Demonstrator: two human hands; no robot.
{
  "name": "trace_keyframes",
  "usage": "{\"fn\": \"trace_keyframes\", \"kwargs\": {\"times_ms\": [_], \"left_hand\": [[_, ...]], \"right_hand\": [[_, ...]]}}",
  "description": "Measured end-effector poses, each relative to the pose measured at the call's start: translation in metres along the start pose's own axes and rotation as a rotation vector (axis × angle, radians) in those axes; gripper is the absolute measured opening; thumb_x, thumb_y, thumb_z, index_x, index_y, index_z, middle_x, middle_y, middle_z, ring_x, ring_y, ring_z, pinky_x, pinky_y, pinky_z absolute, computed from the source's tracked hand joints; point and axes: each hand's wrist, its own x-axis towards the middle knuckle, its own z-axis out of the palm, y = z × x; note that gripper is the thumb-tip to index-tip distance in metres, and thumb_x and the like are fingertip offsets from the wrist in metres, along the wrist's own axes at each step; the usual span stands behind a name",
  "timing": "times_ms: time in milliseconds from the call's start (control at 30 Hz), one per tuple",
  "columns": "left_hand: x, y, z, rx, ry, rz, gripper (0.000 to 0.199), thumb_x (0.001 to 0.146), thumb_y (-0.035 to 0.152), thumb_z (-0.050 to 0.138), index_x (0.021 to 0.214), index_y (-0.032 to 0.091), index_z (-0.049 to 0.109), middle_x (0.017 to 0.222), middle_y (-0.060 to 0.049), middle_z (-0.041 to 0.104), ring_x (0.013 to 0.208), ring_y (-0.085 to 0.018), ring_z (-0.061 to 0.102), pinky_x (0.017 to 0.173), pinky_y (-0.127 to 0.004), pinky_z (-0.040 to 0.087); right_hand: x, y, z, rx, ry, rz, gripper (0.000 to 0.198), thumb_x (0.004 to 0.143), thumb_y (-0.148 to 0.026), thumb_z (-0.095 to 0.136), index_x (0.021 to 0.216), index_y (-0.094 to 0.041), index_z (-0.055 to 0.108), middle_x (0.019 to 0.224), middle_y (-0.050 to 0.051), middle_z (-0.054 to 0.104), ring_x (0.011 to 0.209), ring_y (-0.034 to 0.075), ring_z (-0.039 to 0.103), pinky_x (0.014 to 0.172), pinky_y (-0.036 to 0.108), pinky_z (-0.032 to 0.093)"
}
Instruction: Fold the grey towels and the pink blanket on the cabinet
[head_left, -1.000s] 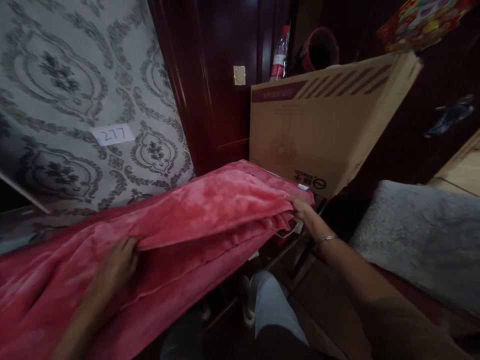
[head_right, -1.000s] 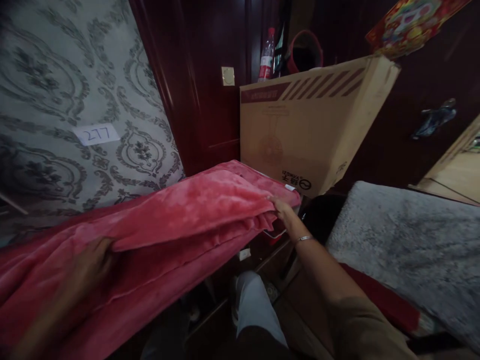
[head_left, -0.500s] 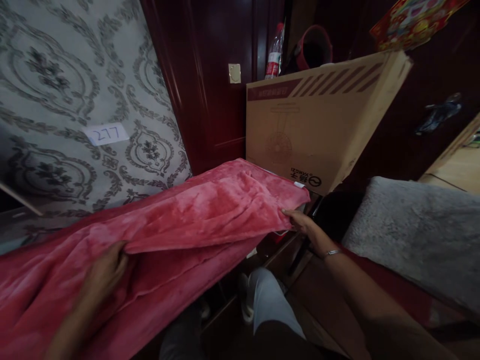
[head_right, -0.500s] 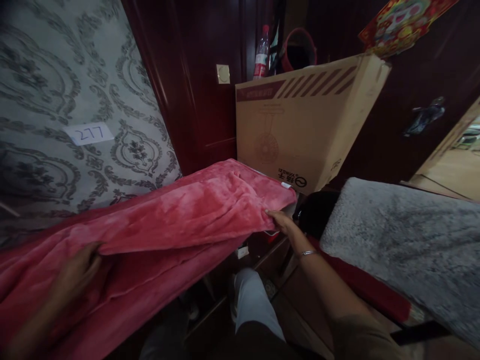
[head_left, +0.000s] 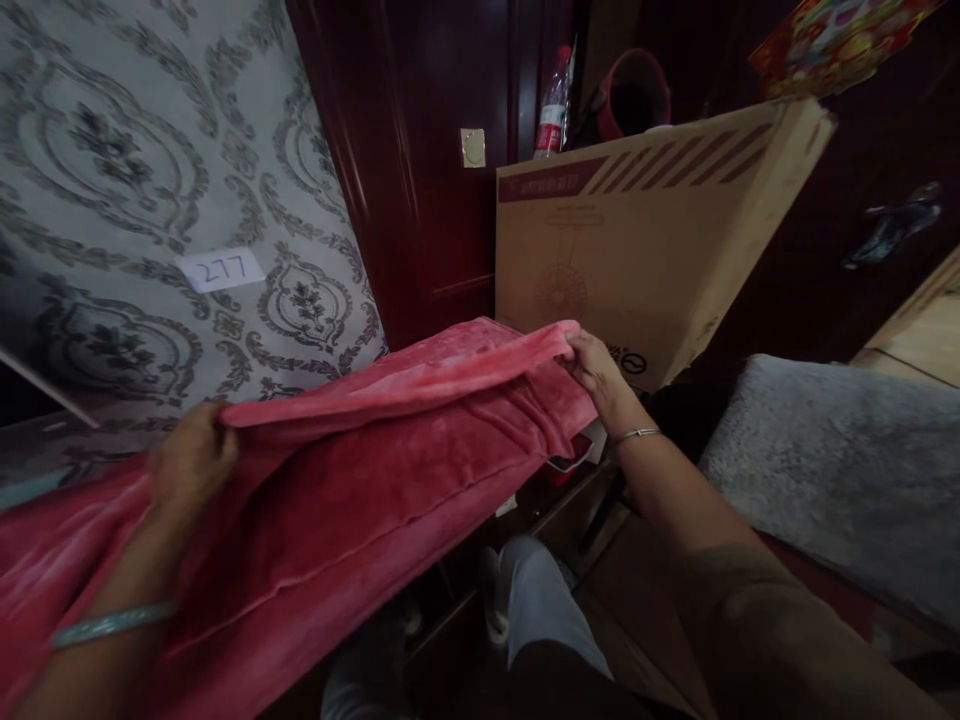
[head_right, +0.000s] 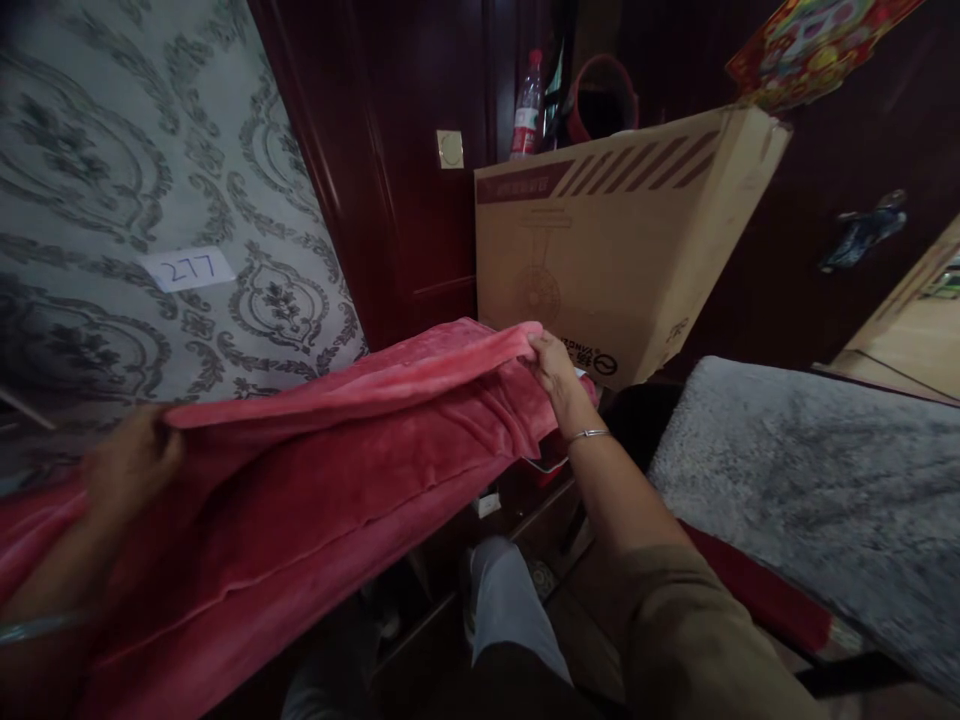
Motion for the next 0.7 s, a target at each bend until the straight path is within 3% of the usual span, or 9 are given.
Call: {"fn": "trace_keyframes", "kwargs": {"times_ms": [67,100,267,367,567,700], "left_hand": [[-0.003,-0.009,0.005,0.027,0.116,0.007,0.031,0.092,0.028,0.032,0.106,0.024,0.060,0.103,-0.012,0.064,0.100,-0.030,0.061,0.079,-0.040,0.049],[-0.007,-0.013,0.011,0.040,0.115,0.043,0.030,0.092,0.027,0.033,0.105,0.023,0.059,0.105,-0.013,0.064,0.099,-0.028,0.061,0.079,-0.039,0.049],[-0.042,-0.025,0.063,-0.041,-0.169,0.256,0.028,0.085,0.026,0.037,0.094,0.019,0.062,0.109,-0.014,0.069,0.097,-0.027,0.065,0.081,-0.040,0.055],[-0.057,-0.029,0.085,-0.085,-0.218,0.307,0.033,0.083,0.028,0.038,0.094,0.018,0.068,0.108,-0.016,0.071,0.097,-0.029,0.068,0.085,-0.043,0.056],[-0.064,-0.041,0.087,-0.085,-0.164,0.265,0.035,0.088,0.032,0.038,0.102,0.019,0.067,0.109,-0.013,0.072,0.097,-0.029,0.070,0.090,-0.043,0.055],[-0.061,-0.050,0.085,-0.152,-0.107,0.171,0.034,0.091,0.033,0.037,0.107,0.018,0.063,0.112,-0.013,0.071,0.102,-0.029,0.068,0.092,-0.044,0.054]], "right_hand": [[-0.006,0.006,-0.002,-0.008,0.013,0.028,0.023,0.076,-0.029,0.077,0.084,-0.022,0.056,0.065,-0.005,0.060,0.055,0.009,0.055,0.050,0.017,0.050],[-0.014,0.014,-0.007,-0.025,0.020,0.068,0.025,0.074,-0.029,0.079,0.081,-0.021,0.056,0.062,-0.005,0.059,0.052,0.009,0.053,0.047,0.018,0.049],[-0.058,0.068,-0.040,-0.149,0.101,0.300,0.036,0.067,-0.024,0.086,0.067,-0.020,0.051,0.051,-0.006,0.051,0.045,0.009,0.047,0.042,0.021,0.048],[-0.068,0.081,-0.053,-0.196,0.136,0.363,0.036,0.067,-0.021,0.086,0.067,-0.019,0.050,0.052,-0.006,0.051,0.045,0.009,0.048,0.043,0.020,0.048],[-0.071,0.084,-0.062,-0.268,0.133,0.441,0.031,0.070,-0.022,0.085,0.070,-0.017,0.055,0.054,-0.006,0.053,0.045,0.007,0.048,0.043,0.017,0.045],[-0.083,0.088,-0.065,-0.293,0.099,0.487,0.030,0.069,-0.028,0.088,0.080,-0.018,0.062,0.064,0.000,0.064,0.056,0.013,0.061,0.055,0.025,0.055]]}}
